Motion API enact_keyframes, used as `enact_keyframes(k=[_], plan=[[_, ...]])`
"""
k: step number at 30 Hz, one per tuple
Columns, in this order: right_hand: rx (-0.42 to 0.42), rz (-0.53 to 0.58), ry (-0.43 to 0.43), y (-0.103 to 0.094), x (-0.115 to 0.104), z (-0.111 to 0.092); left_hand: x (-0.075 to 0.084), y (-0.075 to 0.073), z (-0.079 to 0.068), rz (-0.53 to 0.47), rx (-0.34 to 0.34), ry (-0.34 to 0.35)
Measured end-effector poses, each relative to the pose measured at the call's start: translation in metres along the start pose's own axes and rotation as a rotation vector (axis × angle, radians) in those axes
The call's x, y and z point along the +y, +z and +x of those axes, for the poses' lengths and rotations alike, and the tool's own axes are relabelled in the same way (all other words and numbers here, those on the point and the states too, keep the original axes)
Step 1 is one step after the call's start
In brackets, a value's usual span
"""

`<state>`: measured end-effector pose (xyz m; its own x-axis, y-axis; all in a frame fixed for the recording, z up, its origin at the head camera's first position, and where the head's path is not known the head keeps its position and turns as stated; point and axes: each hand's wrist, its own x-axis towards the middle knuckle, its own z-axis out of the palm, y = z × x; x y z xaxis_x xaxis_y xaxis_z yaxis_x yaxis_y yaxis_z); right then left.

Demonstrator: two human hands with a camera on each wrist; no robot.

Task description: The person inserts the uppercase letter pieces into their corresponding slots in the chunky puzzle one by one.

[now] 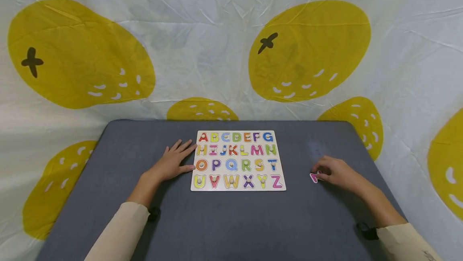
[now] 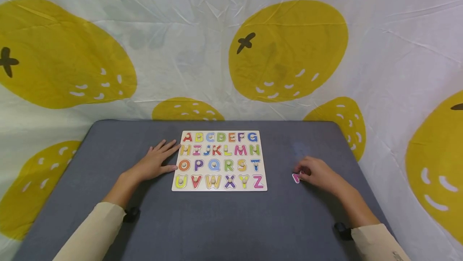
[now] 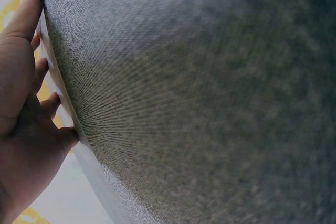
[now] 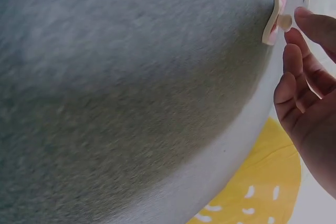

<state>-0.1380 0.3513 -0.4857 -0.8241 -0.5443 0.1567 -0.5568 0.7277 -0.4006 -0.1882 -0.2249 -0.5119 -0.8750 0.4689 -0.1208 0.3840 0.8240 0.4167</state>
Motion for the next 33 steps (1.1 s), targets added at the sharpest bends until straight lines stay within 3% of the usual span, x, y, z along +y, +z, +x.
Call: enact_keyframes(k=[17, 23, 33], plan=[[0.003, 0.003, 0.014, 0.005, 0.002, -0.008, -0.001, 0.001, 0.001, 0.0, 0.0, -0.001], [0.005, 0.022, 0.034, 0.006, -0.007, 0.001, -0.001, -0.001, 0.002, -0.001, -0.007, -0.004], [-0.001, 0.088, -0.027, 0.02, -0.029, 0.022, -0.002, 0.001, 0.001, 0.012, -0.003, 0.003]])
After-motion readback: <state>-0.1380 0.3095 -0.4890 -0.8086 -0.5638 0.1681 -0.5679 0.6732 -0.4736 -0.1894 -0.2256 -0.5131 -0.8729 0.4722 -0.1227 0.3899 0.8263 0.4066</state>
